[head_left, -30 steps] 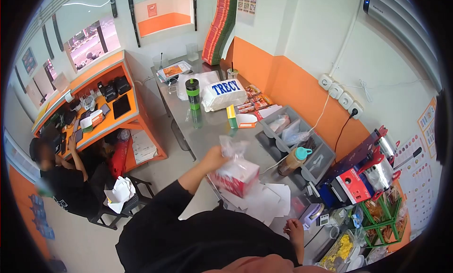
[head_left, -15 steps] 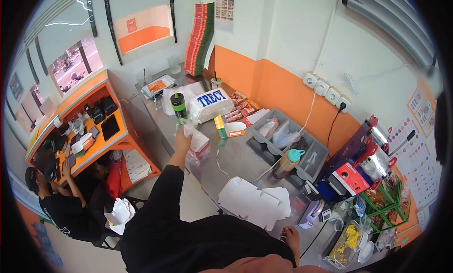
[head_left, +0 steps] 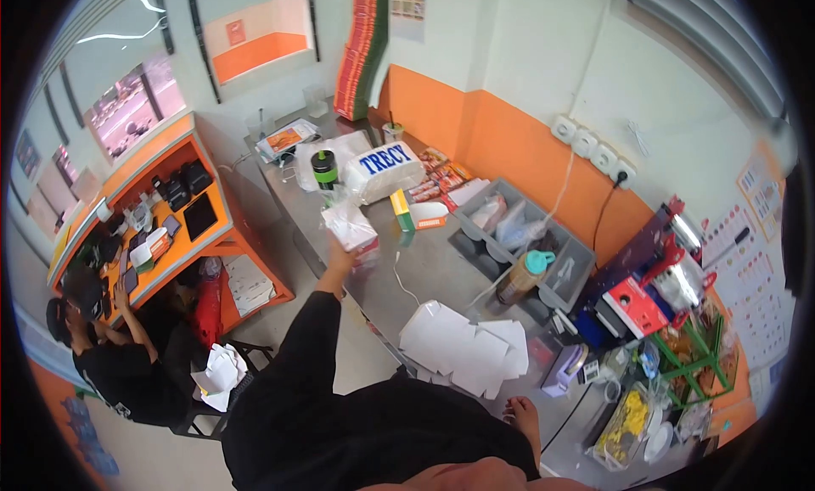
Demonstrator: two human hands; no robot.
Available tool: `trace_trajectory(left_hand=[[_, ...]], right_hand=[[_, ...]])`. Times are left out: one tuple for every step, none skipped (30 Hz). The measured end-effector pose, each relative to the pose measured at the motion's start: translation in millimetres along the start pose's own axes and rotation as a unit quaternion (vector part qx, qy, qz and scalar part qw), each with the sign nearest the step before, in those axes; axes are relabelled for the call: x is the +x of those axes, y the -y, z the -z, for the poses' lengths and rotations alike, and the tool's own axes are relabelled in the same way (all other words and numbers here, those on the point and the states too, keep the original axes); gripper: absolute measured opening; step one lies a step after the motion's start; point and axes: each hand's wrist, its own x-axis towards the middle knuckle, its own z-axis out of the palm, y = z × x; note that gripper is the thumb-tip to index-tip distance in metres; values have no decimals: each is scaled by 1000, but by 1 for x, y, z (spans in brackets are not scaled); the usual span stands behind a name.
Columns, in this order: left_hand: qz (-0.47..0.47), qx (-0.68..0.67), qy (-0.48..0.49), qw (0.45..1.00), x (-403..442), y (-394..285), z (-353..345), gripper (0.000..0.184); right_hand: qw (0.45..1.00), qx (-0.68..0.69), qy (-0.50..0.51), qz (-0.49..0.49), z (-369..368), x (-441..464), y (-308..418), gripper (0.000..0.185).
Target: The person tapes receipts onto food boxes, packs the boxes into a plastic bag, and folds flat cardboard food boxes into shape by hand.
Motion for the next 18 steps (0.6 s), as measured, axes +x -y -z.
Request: trace_trajectory(left_hand=[[23,45,26,998,0,3,13,113],[41,88,57,994,0,-8,23,112],[96,130,62,985,-5,-24,25,107],[147,175,68,971,-15,-41,27,102],[111,144,74,981,-30,-59,31,91],[77,111,79,988,-48,-67,31,82],[49,93,61,993,-71,-50,10,79],[23,74,42,996,-93,-29,-10,75],[70,61,105,990,-120,-29,-23,72],[119,52,164,978,-148,-35,-37,70],[95,63,207,972,-170,-51,-44,69],[72,73,246,964,-189,-69,-47,69],[72,76,253,962,-202,-75,-53,69],[65,94,282,953,-214,-81,-59,67],[57,112,308,943,-223,-87,-63,66],[57,114,310,942,-231,-91,-65,66],[51,114,285,950,-237,-95,-66,61],[45,114,259,958,-240,-98,-67,56]], right_hand=[[1000,7,3,4,3,-2,-3,20],[1000,11,5,12,4,-6,-5,20],[1000,19,2,21,7,-8,-9,20],[1000,11,5,21,14,-5,-19,21],[1000,4,9,19,19,-2,-29,22],[1000,8,9,12,22,-4,-33,22],[1000,11,11,4,24,-4,-34,23],[1000,16,8,4,26,-5,-34,24],[1000,18,8,3,26,-7,-35,26],[1000,30,-4,-5,27,-10,-35,26],[1000,9,4,16,28,-10,-33,30],[999,-14,14,38,28,-7,-30,33],[999,-9,11,33,27,-2,-29,33],[998,-49,40,31,26,6,-28,36],[993,-91,70,30,25,17,-28,39],[991,-99,88,19,20,30,-29,41],[988,-107,107,8,13,43,-29,43],[988,-106,108,9,2,50,-24,43]])
